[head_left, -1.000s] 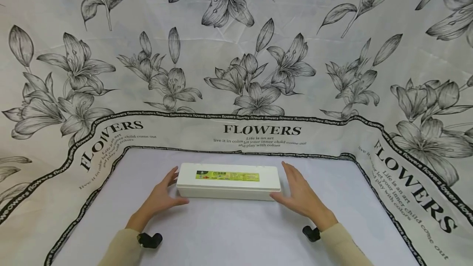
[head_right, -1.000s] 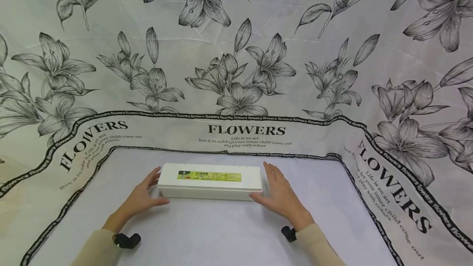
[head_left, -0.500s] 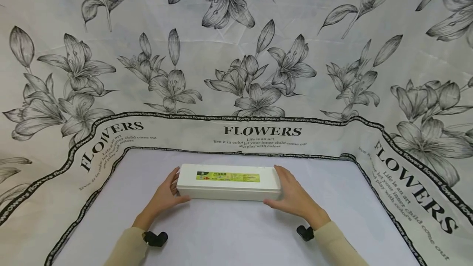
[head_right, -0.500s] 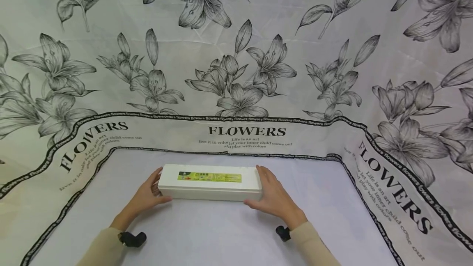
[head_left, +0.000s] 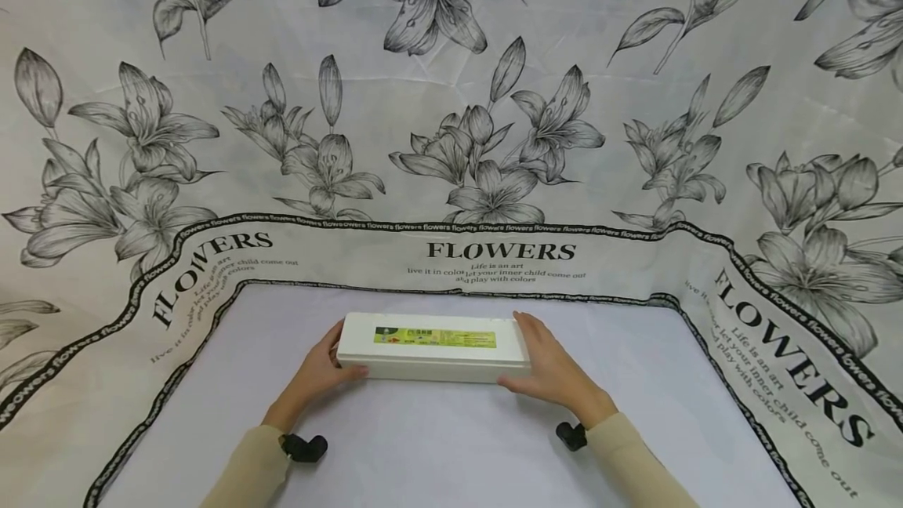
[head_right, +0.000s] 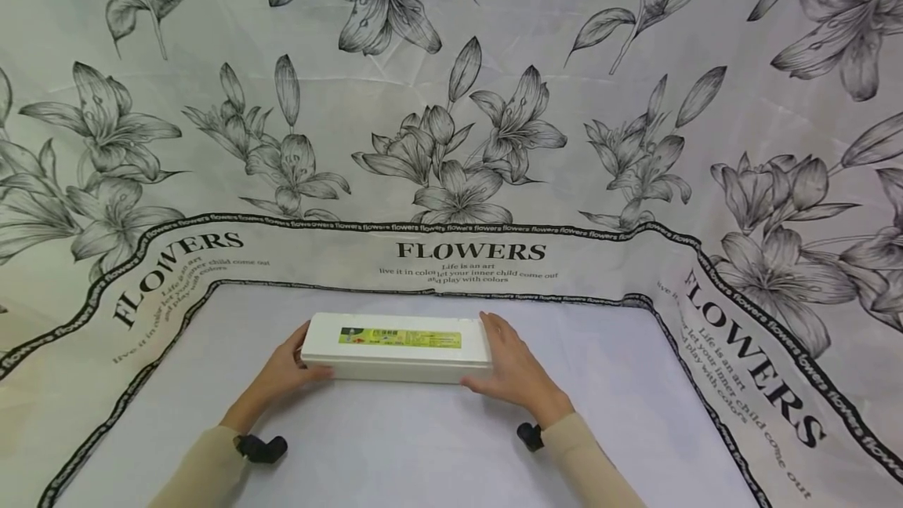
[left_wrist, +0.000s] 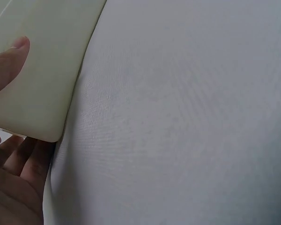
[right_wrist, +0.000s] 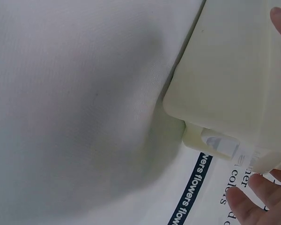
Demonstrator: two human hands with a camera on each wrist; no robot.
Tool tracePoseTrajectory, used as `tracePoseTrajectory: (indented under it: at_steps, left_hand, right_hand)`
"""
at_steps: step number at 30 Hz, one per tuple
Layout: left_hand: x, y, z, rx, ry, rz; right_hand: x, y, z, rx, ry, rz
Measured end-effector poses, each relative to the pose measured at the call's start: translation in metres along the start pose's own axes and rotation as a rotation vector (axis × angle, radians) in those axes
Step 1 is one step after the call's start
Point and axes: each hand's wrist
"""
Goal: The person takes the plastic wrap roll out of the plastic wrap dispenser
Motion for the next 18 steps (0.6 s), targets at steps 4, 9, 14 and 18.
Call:
tracePoseTrajectory:
  at_steps: [4, 9, 14, 18]
  left_hand:
    - [0.003, 0.000, 0.002, 0.010, -0.030, -0.003]
    - [0.004, 0.001, 0.003, 0.024, -0.029, -0.016]
    - [0.001, 0.001, 0.006, 0.054, 0.004, -0.043]
    - [0.002, 0.000, 0.009, 0.073, 0.025, -0.043]
  right_hand:
    - [0.001, 0.000, 0.004, 0.028, -0.014, 0.010]
    - [0.005, -0.001, 0.009, 0.057, -0.036, 0.012]
    - [0.008, -0.002, 0.014, 0.074, -0.069, 0.013]
    - [0.007, -0.003, 0.014, 0.090, -0.094, 0.025]
Point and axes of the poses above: each hand's wrist, its own z-axis towards the middle knuckle, its own y-axis out of the back of the hand, x = y × z, and after that the axes turned 3 degrees about -y, right-handed
